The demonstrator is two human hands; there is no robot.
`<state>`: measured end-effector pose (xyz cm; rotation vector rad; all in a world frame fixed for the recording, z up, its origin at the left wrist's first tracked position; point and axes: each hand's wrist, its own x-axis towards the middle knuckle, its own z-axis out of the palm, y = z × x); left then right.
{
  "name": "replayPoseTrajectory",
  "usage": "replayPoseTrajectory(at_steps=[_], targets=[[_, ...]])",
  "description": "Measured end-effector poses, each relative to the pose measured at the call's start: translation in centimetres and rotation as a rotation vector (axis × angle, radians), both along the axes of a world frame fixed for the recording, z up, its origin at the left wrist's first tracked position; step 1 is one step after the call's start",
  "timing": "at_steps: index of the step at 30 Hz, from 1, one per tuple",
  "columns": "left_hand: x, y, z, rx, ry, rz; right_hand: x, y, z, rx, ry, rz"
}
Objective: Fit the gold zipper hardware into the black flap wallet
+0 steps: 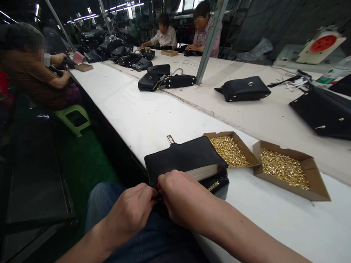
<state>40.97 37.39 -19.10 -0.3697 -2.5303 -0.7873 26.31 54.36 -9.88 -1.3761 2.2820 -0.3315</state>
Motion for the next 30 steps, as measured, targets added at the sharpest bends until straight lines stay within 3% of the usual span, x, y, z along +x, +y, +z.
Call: replayPoseTrajectory(at_steps=[5, 11, 16, 22, 30], targets=[[0.0, 0.0, 0.4, 0.049, 0.015, 0.006, 0.7, 0.6, -1.2, -0.054, 0.011, -0.026], [-0.5, 0.3, 1.3, 0.059, 0.024, 0.009, 1.8, 4.4, -1.8, -0.518, -0.091, -0.171], [-0.7, 0.5, 1.2, 0.086, -0.009, -0.010, 1.0, 6.2, -1.5, -0.466, -0.133, -0.077], [-0.8, 0.5, 1.0, 0.103, 0.003, -0.009, 0.6, 4.5, -1.3, -0.559, -0.207, -0.119], [-0.6, 0.6, 0.6, 0.149, -0.062, -0.027, 0.3, 5.1, -2.8, -0.525, -0.095, 0.102]])
